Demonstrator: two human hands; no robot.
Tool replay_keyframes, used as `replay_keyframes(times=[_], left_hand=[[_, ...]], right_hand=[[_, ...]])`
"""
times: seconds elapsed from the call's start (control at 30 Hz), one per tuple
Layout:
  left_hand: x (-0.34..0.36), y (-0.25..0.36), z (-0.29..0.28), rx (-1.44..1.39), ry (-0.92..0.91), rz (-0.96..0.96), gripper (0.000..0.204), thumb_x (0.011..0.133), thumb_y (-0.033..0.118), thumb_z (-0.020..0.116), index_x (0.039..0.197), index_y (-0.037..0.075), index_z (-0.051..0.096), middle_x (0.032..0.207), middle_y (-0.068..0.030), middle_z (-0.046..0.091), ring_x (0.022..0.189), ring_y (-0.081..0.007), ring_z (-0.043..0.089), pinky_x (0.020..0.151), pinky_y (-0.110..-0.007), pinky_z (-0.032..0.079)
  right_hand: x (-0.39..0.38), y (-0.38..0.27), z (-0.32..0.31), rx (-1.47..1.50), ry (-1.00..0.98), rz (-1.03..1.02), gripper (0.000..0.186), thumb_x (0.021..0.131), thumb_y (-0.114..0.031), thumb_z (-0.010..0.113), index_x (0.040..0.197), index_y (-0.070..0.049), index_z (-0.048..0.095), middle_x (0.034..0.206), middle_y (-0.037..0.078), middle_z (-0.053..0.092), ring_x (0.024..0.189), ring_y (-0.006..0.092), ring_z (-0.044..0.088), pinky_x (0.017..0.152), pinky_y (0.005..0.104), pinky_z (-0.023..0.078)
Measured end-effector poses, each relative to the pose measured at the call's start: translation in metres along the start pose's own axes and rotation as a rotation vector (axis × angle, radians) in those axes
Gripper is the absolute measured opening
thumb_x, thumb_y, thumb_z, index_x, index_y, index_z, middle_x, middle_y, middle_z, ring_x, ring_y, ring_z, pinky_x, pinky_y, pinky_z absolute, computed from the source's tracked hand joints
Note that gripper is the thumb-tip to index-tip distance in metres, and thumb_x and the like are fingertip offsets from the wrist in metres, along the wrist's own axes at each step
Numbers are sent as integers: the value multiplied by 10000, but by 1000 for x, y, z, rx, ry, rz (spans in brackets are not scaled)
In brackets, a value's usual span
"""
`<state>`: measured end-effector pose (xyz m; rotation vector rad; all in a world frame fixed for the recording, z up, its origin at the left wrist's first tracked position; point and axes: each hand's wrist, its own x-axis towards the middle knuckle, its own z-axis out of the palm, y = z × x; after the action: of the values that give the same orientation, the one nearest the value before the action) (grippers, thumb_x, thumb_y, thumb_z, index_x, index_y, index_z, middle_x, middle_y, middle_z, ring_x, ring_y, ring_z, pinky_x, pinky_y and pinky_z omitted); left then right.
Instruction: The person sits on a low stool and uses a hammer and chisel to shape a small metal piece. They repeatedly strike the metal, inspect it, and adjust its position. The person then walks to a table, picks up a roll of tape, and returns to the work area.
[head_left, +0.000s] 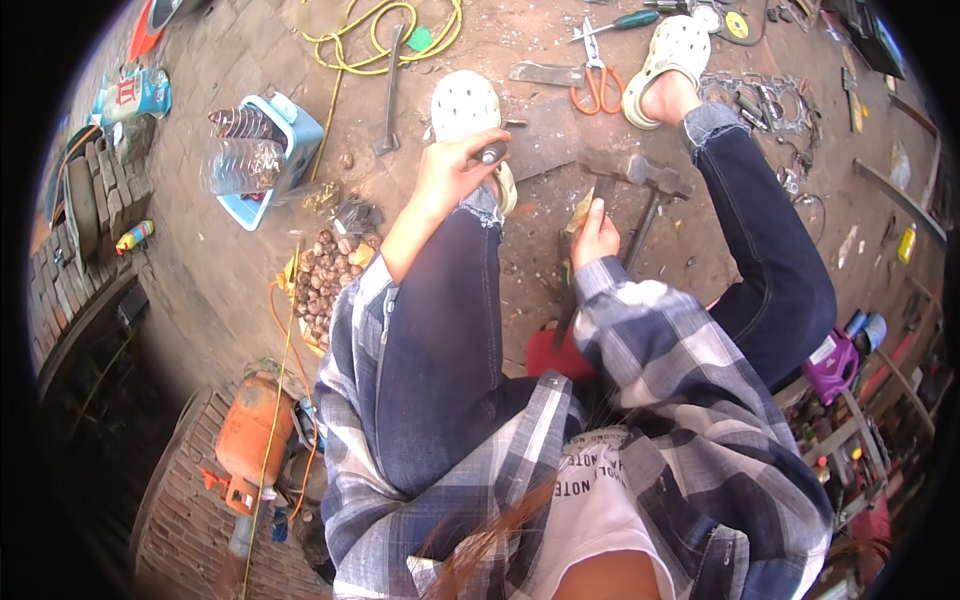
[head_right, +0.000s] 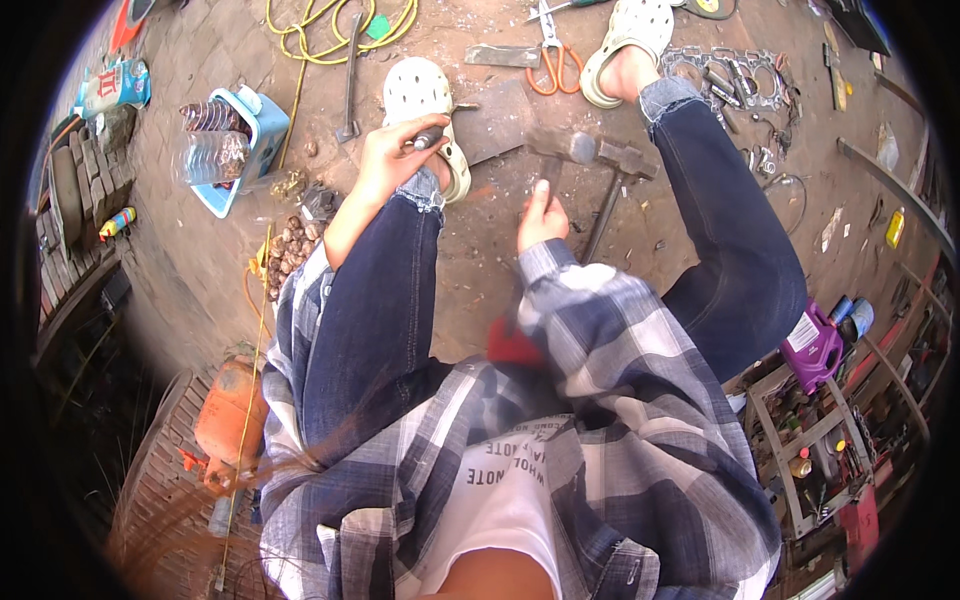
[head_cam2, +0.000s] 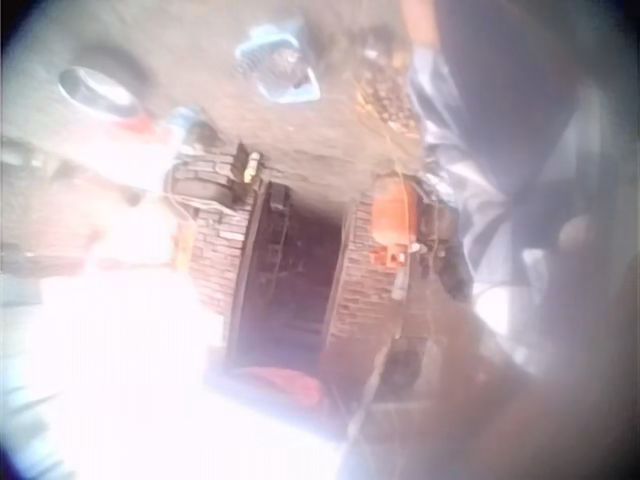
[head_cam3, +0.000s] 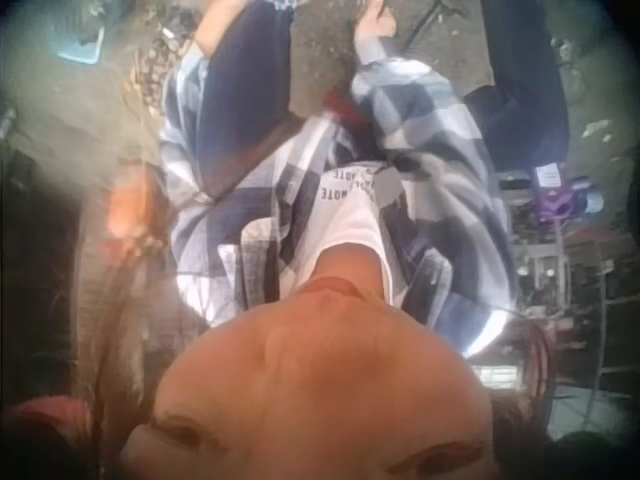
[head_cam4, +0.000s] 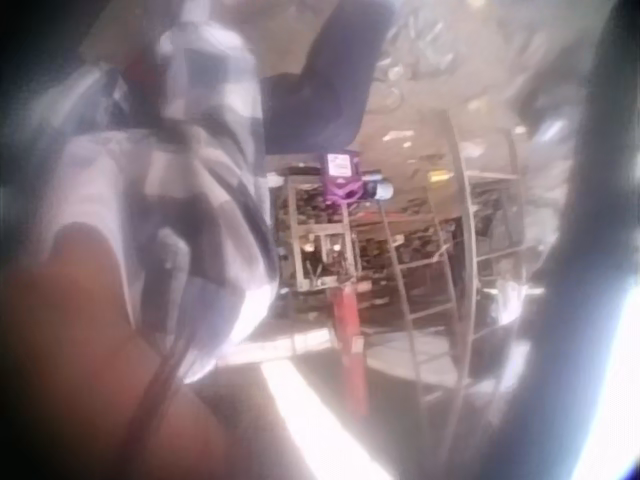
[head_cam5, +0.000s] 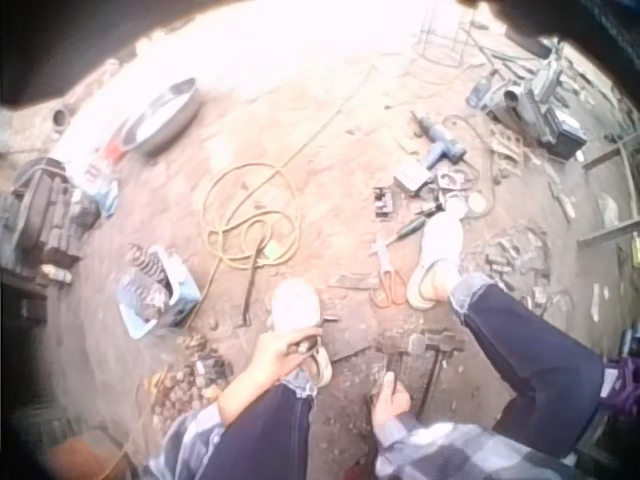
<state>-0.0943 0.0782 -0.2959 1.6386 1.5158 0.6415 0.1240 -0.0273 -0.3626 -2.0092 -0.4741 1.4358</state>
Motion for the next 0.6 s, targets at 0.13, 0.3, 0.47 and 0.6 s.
replay_keyframes(times=[0.13, 0.3, 0.47, 0.6], left_hand=[[9, 2, 3, -36, 30, 79, 255, 775, 127, 723, 1026, 111, 679, 948, -73, 694, 739, -149, 695, 661, -252, 534], [17, 6, 7, -47, 26, 96, 257, 780, 80, 698, 1036, 91, 676, 963, -90, 692, 825, -157, 690, 688, -259, 541], [14, -3, 2, 1, -27, 79, 293, 767, 10, 642, 1049, 87, 672, 1024, -94, 684, 986, -203, 654, 859, -291, 494], [16, -19, 16, -85, -6, -16, 282, 750, 14, 727, 1028, 34, 677, 1052, -65, 684, 999, -118, 623, 869, -259, 480]], right_hand=[[-76, -99, -9, 77, -351, -256, 371, 978, -346, 435, 785, -49, 546, 579, -37, 473, 487, 68, 417, 450, 237, 346], [-100, -123, -9, -8, -348, -816, 283, 863, -295, 626, 823, -19, 581, 652, 96, 621, 610, 267, 637, 542, 355, 483], [-77, -106, 7, -445, -254, -564, 328, 817, -350, 679, 883, -38, 604, 698, 195, 613, 645, 341, 632, 579, 383, 494], [-79, -75, -7, -272, -311, -503, 347, 836, -335, 661, 964, -17, 605, 729, 190, 627, 672, 302, 651, 611, 365, 492]])
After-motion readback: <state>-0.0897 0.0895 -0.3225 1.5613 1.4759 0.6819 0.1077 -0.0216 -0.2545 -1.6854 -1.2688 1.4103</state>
